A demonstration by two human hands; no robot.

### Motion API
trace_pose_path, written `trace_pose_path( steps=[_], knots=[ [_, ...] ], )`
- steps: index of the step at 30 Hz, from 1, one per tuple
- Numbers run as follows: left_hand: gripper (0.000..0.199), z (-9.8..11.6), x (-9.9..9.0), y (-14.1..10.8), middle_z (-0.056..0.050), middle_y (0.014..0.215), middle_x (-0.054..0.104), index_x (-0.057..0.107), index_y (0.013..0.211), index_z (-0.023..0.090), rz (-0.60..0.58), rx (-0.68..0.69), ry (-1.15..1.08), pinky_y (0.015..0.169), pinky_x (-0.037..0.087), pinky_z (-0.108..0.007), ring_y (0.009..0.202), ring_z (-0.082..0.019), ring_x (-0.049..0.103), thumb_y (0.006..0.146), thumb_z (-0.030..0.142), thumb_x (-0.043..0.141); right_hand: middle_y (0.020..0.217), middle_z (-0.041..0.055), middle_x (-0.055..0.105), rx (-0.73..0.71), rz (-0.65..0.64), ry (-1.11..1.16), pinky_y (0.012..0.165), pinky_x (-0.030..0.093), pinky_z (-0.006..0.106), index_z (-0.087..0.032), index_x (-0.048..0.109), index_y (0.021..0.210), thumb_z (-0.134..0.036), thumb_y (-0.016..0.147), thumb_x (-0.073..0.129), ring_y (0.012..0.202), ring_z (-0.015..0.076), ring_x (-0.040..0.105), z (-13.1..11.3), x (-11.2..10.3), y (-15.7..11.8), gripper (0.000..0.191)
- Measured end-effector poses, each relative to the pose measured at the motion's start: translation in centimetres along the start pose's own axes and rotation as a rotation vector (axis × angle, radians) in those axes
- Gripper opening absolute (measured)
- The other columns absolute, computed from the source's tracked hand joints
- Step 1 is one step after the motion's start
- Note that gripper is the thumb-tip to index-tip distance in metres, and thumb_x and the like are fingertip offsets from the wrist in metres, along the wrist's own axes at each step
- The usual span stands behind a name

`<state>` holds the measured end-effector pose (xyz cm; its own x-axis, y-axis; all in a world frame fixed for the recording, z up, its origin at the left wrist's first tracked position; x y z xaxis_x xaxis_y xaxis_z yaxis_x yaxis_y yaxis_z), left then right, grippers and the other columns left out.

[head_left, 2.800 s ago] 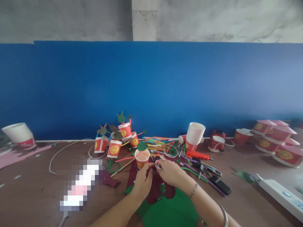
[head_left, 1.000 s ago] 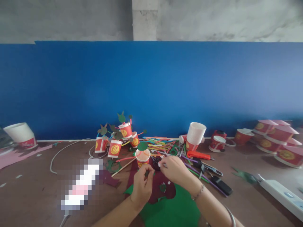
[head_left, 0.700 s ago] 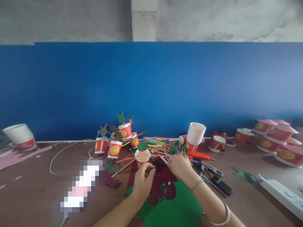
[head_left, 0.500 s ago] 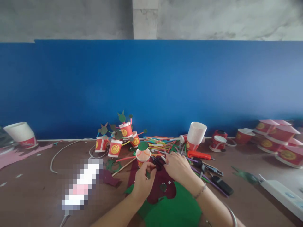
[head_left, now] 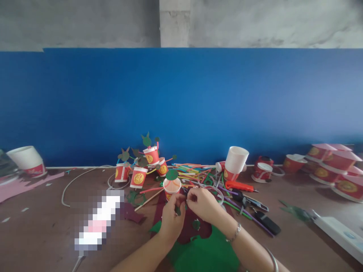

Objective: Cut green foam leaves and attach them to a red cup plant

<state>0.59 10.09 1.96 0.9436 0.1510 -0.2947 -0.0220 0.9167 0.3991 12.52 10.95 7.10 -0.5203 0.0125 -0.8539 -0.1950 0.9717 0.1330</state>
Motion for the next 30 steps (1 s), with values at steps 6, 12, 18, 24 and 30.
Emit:
trace_pose_path(
  steps=[6, 12, 18, 24, 30],
  knots=[
    [0.028, -0.2, -0.5, -0.1, 0.002, 0.067, 0.056, 0.056, 0.102, 0.019, 0.048, -0.017, -0.005, 0.062, 0.041, -0.023, 0.063, -0.014, 0.054, 0.075, 0.015, 0.048, 0.067, 0.0006, 0.063, -0.036, -0.023, 0.165, 0.056, 0.035, 0.021, -0.018, 0.056, 0.070, -0.016, 0.071, 0.050, 0.062, 0.0129, 0.054, -1.4, 0.6, -0.5, 0.007],
    [0.039, 0.2, 0.4, -0.5, -0.002, 0.084, 0.065, 0.054, 0.099, 0.020, -0.052, -0.034, -0.112, 0.066, 0.044, -0.023, 0.073, -0.015, 0.059, 0.065, 0.002, 0.046, 0.076, -0.0003, 0.060, -0.078, -0.046, 0.185, 0.062, 0.036, 0.021, -0.020, 0.051, 0.079, -0.009, 0.062, 0.052, 0.071, 0.0143, 0.054, -2.8, 1.6, -1.3, 0.021],
    [0.025, 0.1, 1.0, -0.5, -0.004, 0.086, 0.064, 0.052, 0.099, 0.019, -0.075, -0.047, -0.214, 0.070, 0.045, -0.026, 0.077, -0.016, 0.060, 0.075, 0.013, 0.050, 0.072, -0.0009, 0.059, -0.062, -0.104, 0.230, 0.058, 0.035, 0.020, -0.019, 0.048, 0.085, -0.005, 0.062, 0.046, 0.065, 0.0128, 0.055, -2.2, 2.1, -1.2, 0.027],
    [0.018, 0.5, 0.4, -0.5, -0.002, 0.076, 0.057, 0.052, 0.094, 0.017, -0.039, -0.013, -0.300, 0.061, 0.043, -0.024, 0.066, -0.014, 0.053, 0.079, 0.027, 0.048, 0.061, -0.0052, 0.054, -0.070, -0.044, 0.302, 0.054, 0.034, 0.020, -0.020, 0.045, 0.085, -0.004, 0.063, 0.045, 0.058, 0.0115, 0.051, -0.6, 0.7, -0.1, 0.028],
    [0.027, 0.1, 0.0, -0.3, 0.000, 0.065, 0.052, 0.052, 0.072, 0.016, -0.010, -0.076, -0.292, 0.058, 0.040, -0.021, 0.062, -0.013, 0.049, 0.081, 0.042, 0.050, 0.064, -0.0043, 0.055, -0.146, -0.051, 0.336, 0.053, 0.036, 0.019, -0.020, 0.049, 0.082, -0.007, 0.065, 0.045, 0.058, 0.0107, 0.051, -1.0, 0.2, -0.1, 0.022]
  ],
)
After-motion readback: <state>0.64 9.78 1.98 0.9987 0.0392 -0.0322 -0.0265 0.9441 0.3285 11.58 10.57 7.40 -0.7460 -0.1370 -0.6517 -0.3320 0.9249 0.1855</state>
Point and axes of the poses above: each hand's wrist, its own y-axis towards the middle knuckle, its own x-axis out of the palm, z = x × y, the point moved 8 cm from there along y, towards the middle knuckle
